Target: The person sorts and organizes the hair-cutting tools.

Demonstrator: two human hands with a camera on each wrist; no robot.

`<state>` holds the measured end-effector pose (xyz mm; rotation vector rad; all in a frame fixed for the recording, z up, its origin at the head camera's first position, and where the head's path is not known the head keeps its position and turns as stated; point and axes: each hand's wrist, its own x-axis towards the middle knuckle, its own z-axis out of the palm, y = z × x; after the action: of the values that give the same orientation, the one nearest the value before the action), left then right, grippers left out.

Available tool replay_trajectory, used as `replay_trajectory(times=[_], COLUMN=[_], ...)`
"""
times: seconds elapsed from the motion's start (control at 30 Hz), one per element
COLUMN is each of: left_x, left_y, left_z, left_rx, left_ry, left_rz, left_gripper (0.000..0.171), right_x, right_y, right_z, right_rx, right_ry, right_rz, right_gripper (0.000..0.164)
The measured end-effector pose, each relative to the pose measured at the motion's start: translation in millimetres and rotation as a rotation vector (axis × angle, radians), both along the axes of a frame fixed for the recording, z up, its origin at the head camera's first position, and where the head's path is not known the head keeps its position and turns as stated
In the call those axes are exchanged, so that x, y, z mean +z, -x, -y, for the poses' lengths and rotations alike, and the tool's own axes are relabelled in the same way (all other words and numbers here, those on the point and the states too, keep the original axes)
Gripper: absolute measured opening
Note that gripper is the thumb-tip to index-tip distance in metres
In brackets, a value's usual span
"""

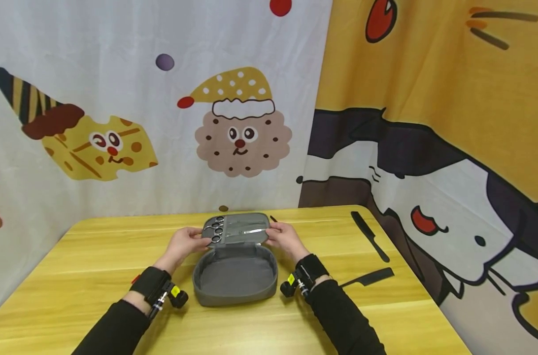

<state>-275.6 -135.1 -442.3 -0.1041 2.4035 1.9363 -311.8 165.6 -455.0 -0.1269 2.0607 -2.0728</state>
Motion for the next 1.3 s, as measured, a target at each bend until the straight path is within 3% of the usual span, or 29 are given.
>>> replay_trajectory(times=[0.33,0.83,1.3], left_x=[0.8,-0.6,-0.2], left_y=[3.4,7.6,8.2], left_z=[4.2,5.9,9.0], left_rx=[-0.073,-0.075,-0.118], left_ry=[-0.056,-0.052,-0.042], left_rz=[0.078,0.112,0.138], left_gripper=[0.057,0.051,0.048], right_x=[-1.5,-0.4,-3.9], right_y=[-1.4,-0.9,0.1], right_z=[-0.7,1.5,-4.8], right_rx=[0.027,0.017,0.082], right_ry=[-0.008,-0.036,-0.052], right_rz=[0.048,0.12,0.16], right_gripper=[0.045,0.043,0.05])
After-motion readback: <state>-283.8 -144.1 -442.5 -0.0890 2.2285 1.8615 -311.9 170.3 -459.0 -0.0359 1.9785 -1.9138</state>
